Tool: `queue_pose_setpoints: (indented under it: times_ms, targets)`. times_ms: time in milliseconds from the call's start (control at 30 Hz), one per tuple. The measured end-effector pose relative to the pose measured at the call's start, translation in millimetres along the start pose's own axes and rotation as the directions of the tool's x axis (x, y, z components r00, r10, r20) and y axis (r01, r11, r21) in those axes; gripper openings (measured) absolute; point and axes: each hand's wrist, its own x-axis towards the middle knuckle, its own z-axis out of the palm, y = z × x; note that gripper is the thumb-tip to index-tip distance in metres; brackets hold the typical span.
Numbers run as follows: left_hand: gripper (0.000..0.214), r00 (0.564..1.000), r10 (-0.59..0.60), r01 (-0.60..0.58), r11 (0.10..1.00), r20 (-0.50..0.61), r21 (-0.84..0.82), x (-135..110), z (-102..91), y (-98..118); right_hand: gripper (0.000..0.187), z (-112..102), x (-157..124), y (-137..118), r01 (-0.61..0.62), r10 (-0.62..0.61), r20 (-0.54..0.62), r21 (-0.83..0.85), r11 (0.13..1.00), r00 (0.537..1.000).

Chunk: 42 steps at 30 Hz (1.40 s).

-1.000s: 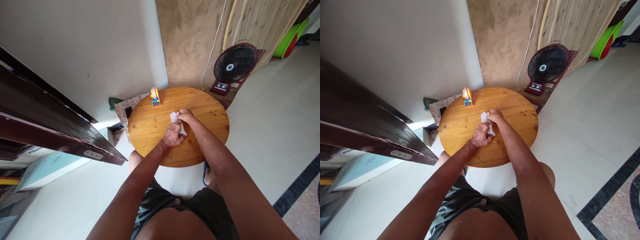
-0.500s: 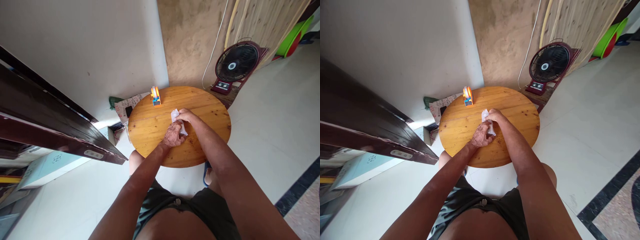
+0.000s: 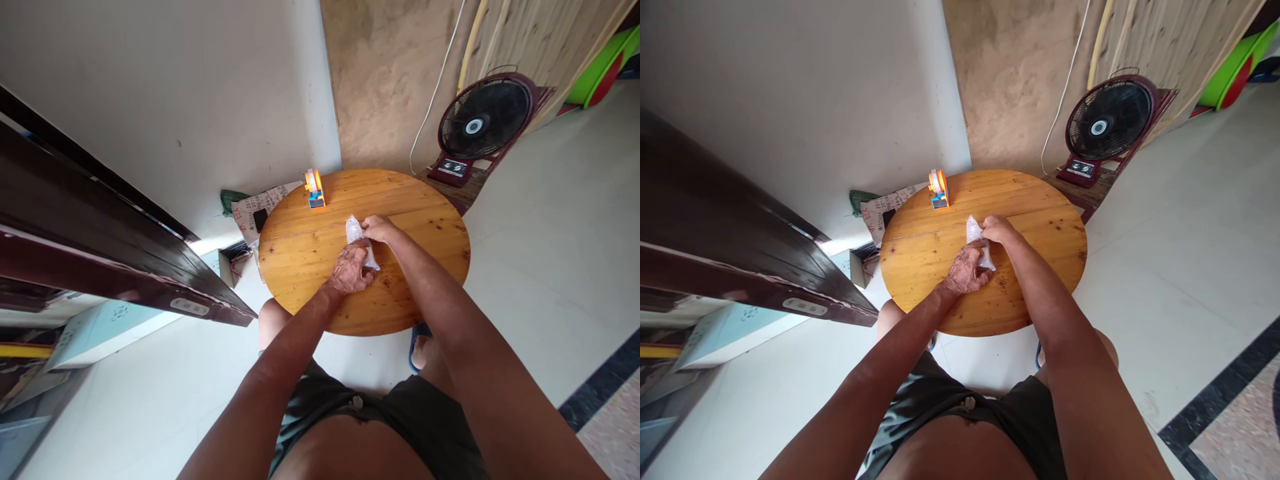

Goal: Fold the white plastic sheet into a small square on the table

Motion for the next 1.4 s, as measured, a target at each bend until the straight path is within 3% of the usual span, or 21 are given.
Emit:
queue_pose_setpoints:
  times_ms: [67,167,433,767,967,1200,1300,1400]
  targets:
    - [0.047,1.000,0.010,-0.010,1.000,-0.001,-0.007,0.1,-0.6,0.2,0.017,1.7,1.5,-8.5,-0.014,0.011,-0.021,-0.140,0.990,1.000]
    - [0.048,1.000,0.012,-0.012,1.000,0.000,-0.010,0.0,-0.9,-0.1,0.028,4.5,0.3,-16.4,-0.059,0.049,-0.053,-0.211,0.976,0.997]
    - [0.049,1.000,-0.002,0.002,1.000,-0.006,-0.009,-0.9,-0.1,-1.3,0.031,10.4,0.5,-4.4,-0.129,0.106,-0.199,-0.107,0.986,0.974]
    - [0.050,1.000,-0.003,0.003,1.000,-0.005,-0.011,-1.0,0.2,-2.0,0.027,7.7,10.5,-14.9,-0.127,0.112,-0.124,-0.118,0.985,0.986]
    - [0.049,0.999,-0.024,0.025,0.999,0.023,-0.021,0.1,-1.7,-0.1,0.020,3.7,15.7,-7.1,-0.138,0.152,-0.144,0.106,0.985,0.978]
    - [0.050,0.997,-0.069,0.069,0.998,0.045,-0.005,0.3,-1.8,0.3,0.015,7.6,15.3,1.1,-0.123,0.177,-0.111,0.375,0.919,0.978]
    - [0.051,0.995,-0.082,0.082,0.997,0.056,-0.007,0.2,-1.5,0.8,0.016,8.8,12.8,-1.8,-0.118,0.191,-0.090,0.519,0.847,0.977]
    - [0.052,0.994,-0.093,0.093,0.996,0.059,-0.002,-0.1,-1.2,1.2,0.025,6.2,8.4,-1.5,-0.123,0.182,-0.012,0.693,0.710,0.983]
